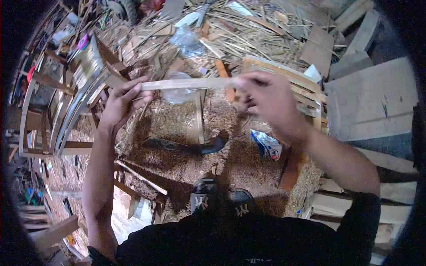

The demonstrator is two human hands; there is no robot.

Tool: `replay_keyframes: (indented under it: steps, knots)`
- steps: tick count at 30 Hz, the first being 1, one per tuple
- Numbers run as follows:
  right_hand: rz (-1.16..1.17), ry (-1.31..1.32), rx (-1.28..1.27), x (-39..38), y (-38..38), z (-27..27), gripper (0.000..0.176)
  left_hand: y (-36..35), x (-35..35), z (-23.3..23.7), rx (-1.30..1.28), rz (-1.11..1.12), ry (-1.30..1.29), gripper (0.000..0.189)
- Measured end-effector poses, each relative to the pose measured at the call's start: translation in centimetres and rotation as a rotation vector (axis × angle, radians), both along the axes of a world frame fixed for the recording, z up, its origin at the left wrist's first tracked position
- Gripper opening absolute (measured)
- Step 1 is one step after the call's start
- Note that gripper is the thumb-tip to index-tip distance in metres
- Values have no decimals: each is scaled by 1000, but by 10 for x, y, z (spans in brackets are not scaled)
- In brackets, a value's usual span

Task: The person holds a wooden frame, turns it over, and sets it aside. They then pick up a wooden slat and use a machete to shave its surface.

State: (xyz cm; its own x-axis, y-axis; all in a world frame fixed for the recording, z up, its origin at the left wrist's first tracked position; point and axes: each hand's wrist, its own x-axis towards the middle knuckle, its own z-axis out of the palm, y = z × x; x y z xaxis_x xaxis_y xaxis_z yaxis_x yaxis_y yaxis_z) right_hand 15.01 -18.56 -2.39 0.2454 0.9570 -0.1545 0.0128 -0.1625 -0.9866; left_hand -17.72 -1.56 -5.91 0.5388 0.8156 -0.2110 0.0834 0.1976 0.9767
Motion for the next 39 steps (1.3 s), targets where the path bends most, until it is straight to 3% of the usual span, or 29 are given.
replay_keyframes:
  steps: [2,5,7,9,11,13,15,17,19,26,28,32,39]
  knots:
    - [-94,-23,9,43,-16,7,22,-14,58,18,-17,-26,7,39]
    - [-240,-119,-25,99,-56,5,21,-29,127,17,-158,-25,22,27]
    - [-327,-165,-49,124,-76,-3,21,-36,159,2,-194,-153,-89,20]
    - [-507,-36,-41,138,-99,-19,18,-49,179,-3,-213,-162,-127,15]
    - [-508,6,-2,152,-116,-35,19,-55,196,-8,-162,-176,-64,19]
    - [-534,54,-166,152,-129,-32,16,-65,209,4,-144,-157,18,21]
    - [-542,36,-147,159,-138,-35,16,-67,217,3,-31,-143,125,22]
    - [-521,-71,-187,164,-142,-37,15,-63,221,-10,-17,-165,53,22]
    - [-526,-55,-183,168,-145,-45,15,-64,225,-13,173,-200,218,22]
    - [-544,-46,-228,167,-141,-45,14,-61,221,-16,319,-241,310,24]
    - [-526,-14,-209,167,-139,-45,15,-61,219,-17,188,-231,190,22]
    - [-497,11,-170,170,-139,-53,21,-59,220,-12,121,-177,250,22]
    - [-568,-50,-273,162,-135,-43,26,-62,224,5,-163,9,128,45]
